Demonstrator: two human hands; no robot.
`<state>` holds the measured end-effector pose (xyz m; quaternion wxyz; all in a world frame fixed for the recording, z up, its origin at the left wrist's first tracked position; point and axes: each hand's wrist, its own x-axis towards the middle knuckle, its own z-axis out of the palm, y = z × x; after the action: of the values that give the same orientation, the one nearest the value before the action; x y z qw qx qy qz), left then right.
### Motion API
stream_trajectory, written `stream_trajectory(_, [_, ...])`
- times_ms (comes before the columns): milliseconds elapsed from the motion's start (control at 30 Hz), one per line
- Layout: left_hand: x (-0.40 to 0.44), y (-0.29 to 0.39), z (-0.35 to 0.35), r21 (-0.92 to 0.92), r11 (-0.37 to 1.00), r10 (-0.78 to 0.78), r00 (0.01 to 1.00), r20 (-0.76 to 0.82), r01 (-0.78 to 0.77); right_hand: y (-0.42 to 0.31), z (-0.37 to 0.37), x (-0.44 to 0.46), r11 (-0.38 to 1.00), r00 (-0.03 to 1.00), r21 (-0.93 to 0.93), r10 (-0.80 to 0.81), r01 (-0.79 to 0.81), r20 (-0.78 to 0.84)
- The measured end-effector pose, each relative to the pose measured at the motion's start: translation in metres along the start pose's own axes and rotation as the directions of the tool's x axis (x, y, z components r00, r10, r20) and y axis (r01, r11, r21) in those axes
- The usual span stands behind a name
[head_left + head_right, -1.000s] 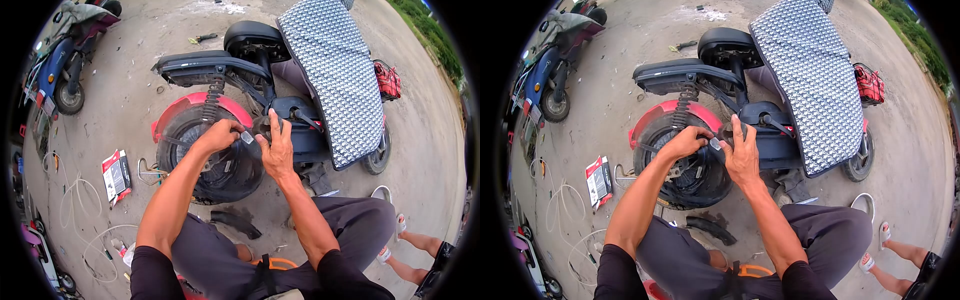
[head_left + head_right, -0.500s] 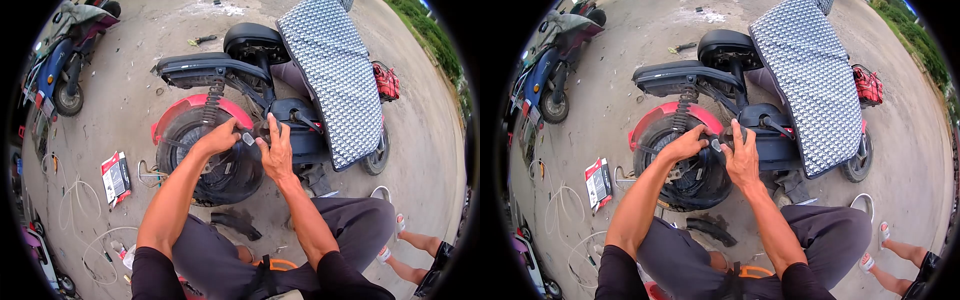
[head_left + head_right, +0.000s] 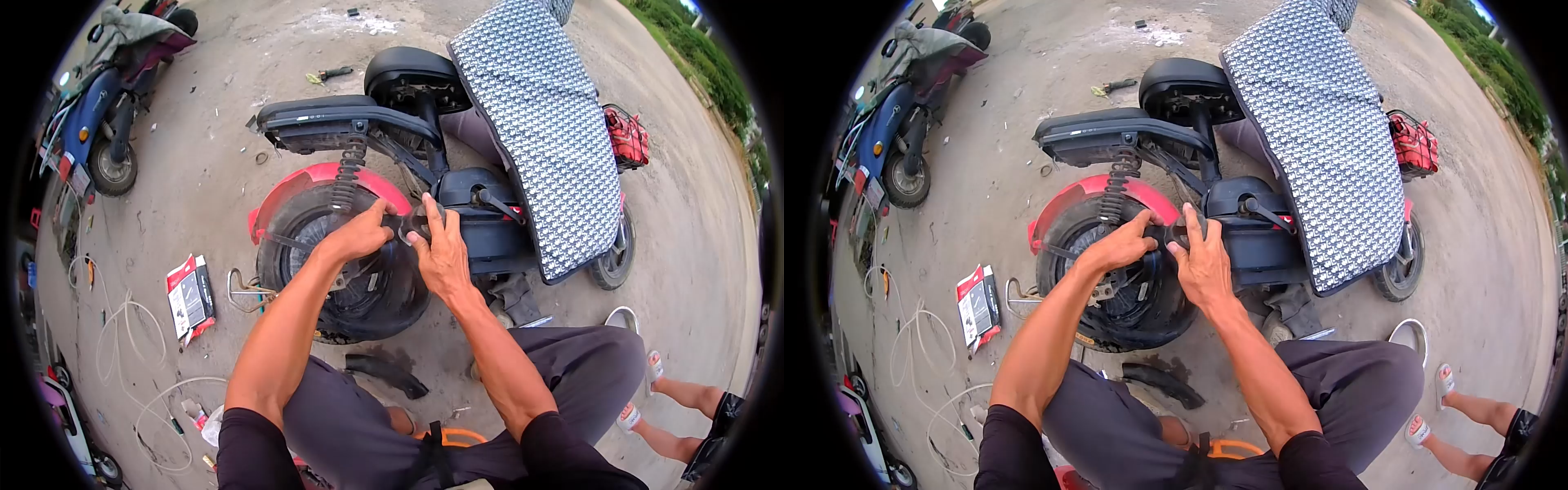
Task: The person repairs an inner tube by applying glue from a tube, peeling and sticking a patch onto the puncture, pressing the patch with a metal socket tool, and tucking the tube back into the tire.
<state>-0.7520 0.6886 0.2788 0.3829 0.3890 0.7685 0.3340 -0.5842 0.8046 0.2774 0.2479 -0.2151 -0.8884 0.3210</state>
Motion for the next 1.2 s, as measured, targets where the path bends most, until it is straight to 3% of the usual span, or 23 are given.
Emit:
stream_trajectory(67, [0.001, -0.004, 0.0, 0.025, 1.0, 0.007, 1.0, -0.016, -0.007, -0.001, 0.007, -0.011, 0.998, 0.988, 0.059, -0.018, 0.027, -0.155])
stream_trajectory(100, [0.002, -0.009, 0.003, 0.055, 0.998, 0.03, 0.998, -0.055, -0.027, 0.012, 0.023, -0.018, 0.994, 0.996, -0.104, -0.015, 0.025, 0.092])
stream_trajectory(167, [0.002, -0.007, 0.008, 0.108, 0.991, 0.085, 0.994, -0.071, -0.077, 0.007, 0.015, -0.02, 0.984, 0.971, -0.115, 0.154, -0.134, 0.184])
stream_trajectory(233, [-0.007, -0.003, 0.006, 0.201, 0.974, 0.126, 0.987, -0.099, -0.104, 0.008, -0.005, -0.025, 0.985, 0.973, 0.02, 0.166, -0.171, 0.159])
stream_trajectory(267, [-0.013, 0.007, 0.007, 0.264, 0.958, 0.146, 0.984, -0.102, -0.114, 0.007, -0.015, -0.038, 0.959, 0.976, 0.187, 0.202, -0.214, 0.081])
stream_trajectory(333, [-0.028, 0.034, 0.01, 0.421, 0.89, 0.252, 0.959, -0.132, -0.176, 0.023, -0.019, -0.079, 0.945, 0.954, 0.265, 0.243, -0.192, -0.173])
stream_trajectory(367, [-0.037, 0.042, 0.016, 0.347, 0.903, 0.273, 0.962, -0.014, -0.251, 0.034, -0.016, -0.104, 0.87, 0.899, 0.404, 0.388, -0.284, -0.204])
stream_trajectory(400, [-0.044, 0.049, 0.022, 0.265, 0.909, 0.303, 0.947, 0.109, -0.322, 0.027, -0.025, -0.125, 0.62, 0.77, 0.632, 0.635, -0.465, -0.056])
stream_trajectory(433, [-0.05, 0.06, 0.025, 0.186, 0.904, 0.342, 0.912, 0.228, -0.385, 0.041, -0.016, -0.151, 0.381, 0.652, 0.804, 0.758, -0.456, 0.009])
stream_trajectory(467, [-0.064, 0.079, 0.03, 0.131, 0.949, 0.207, 0.88, 0.427, -0.287, 0.029, -0.024, -0.169, 0.15, 0.501, 0.889, 0.86, -0.433, 0.098])
stream_trajectory(500, [-0.081, 0.096, 0.039, 0.103, 0.98, 0.073, 0.792, 0.606, -0.169, 0.027, -0.025, -0.188, 0.129, 0.458, 0.881, 0.882, -0.455, 0.108])
stream_trajectory(567, [-0.107, 0.103, 0.06, 0.218, 0.968, -0.066, 0.719, 0.692, -0.122, 0.022, -0.033, -0.211, 0.087, 0.377, 0.857, 0.917, -0.508, 0.13])
stream_trajectory(600, [-0.119, 0.098, 0.07, 0.188, 0.976, -0.035, 0.768, 0.64, -0.113, 0.016, -0.036, -0.215, 0.099, 0.407, 0.861, 0.904, -0.499, 0.132])
stream_trajectory(667, [-0.138, 0.095, 0.086, 0.132, 0.985, 0.026, 0.853, 0.522, -0.11, 0.009, -0.038, -0.214, 0.363, 0.659, 0.816, 0.751, -0.45, 0.03])
stream_trajectory(733, [-0.157, 0.105, 0.091, -0.082, 0.994, -0.03, 0.914, 0.405, 0.068, -0.019, -0.044, -0.201, 0.623, 0.828, 0.73, 0.542, -0.281, -0.144])
stream_trajectory(767, [-0.168, 0.112, 0.093, -0.195, 0.97, -0.071, 0.935, 0.348, 0.147, -0.038, -0.053, -0.198, 0.632, 0.852, 0.741, 0.498, -0.228, -0.163])
stream_trajectory(800, [-0.173, 0.1, 0.114, -0.456, 0.89, 0.06, 0.987, 0.15, 0.016, -0.053, -0.06, -0.196, 0.637, 0.874, 0.751, 0.451, -0.174, -0.18])
stream_trajectory(867, [-0.187, 0.107, 0.119, -0.388, 0.914, 0.086, 0.99, -0.11, -0.123, -0.058, -0.061, -0.202, 0.669, 0.94, 0.736, 0.307, -0.1, -0.151])
stream_trajectory(900, [-0.197, 0.109, 0.124, -0.346, 0.922, 0.092, 0.967, -0.237, -0.172, -0.057, -0.058, -0.209, 0.775, 0.96, 0.629, 0.221, -0.065, -0.173])
stream_trajectory(967, [-0.211, 0.112, 0.114, -0.498, 0.86, 0.001, 0.977, -0.215, -0.11, -0.076, -0.061, -0.215, 0.921, 0.986, 0.385, 0.013, 0.052, -0.164])
stream_trajectory(1100, [-0.258, 0.115, 0.09, -0.394, 0.91, -0.077, 0.876, -0.475, -0.133, -0.109, -0.067, -0.216, 0.881, 0.975, 0.419, -0.209, 0.219, -0.071])
stream_trajectory(1167, [-0.289, 0.113, 0.075, -0.248, 0.922, 0.006, 0.65, -0.76, -0.299, -0.105, -0.063, -0.219, 0.86, 0.981, 0.476, -0.194, 0.184, -0.027])
stream_trajectory(1200, [-0.313, 0.115, 0.066, -0.192, 0.924, 0.008, 0.518, -0.855, -0.331, -0.103, -0.059, -0.219, 0.853, 0.995, 0.518, -0.097, 0.067, 0.032])
